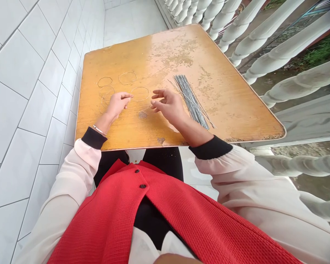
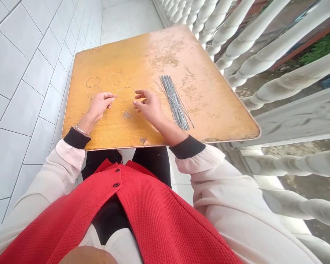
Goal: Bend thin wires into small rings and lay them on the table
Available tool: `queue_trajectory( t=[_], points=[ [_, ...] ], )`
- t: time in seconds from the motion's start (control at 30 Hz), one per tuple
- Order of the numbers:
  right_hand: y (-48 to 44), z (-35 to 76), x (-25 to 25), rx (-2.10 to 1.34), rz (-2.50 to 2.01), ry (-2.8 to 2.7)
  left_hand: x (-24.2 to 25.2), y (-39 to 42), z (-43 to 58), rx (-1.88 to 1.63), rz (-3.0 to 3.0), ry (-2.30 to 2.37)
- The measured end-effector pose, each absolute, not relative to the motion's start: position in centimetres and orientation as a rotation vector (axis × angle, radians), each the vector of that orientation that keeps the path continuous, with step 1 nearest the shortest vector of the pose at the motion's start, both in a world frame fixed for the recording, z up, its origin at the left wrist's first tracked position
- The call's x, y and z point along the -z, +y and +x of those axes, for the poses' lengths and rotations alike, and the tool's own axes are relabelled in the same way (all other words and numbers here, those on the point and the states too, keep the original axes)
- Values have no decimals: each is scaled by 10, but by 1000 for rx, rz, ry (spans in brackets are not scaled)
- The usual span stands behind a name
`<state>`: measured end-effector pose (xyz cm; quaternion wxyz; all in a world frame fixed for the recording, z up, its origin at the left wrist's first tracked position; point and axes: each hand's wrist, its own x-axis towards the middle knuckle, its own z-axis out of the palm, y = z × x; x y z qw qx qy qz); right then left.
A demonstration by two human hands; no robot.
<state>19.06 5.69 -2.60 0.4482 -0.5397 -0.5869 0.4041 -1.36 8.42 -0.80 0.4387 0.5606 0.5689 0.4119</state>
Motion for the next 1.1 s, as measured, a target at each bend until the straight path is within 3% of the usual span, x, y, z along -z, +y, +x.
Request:
queue_trajectory(
  t=[0.13, 0.23, 0.73, 1.1],
  points=[
    [55, 185, 19, -1577, -1235, -1009, 4, 83, -14, -1111, 1368, 1435],
    [49, 176, 10, -1754, -1109, -811, 5, 83, -12, -1168, 1390, 1438],
    [44, 163, 18, -1715, -1051, -831, 10, 85, -10, -1170, 1373, 1423],
    [48, 163, 24, -1624, -1050, -776, 4, 61, -15, -1086, 2129, 1580]
  ],
)
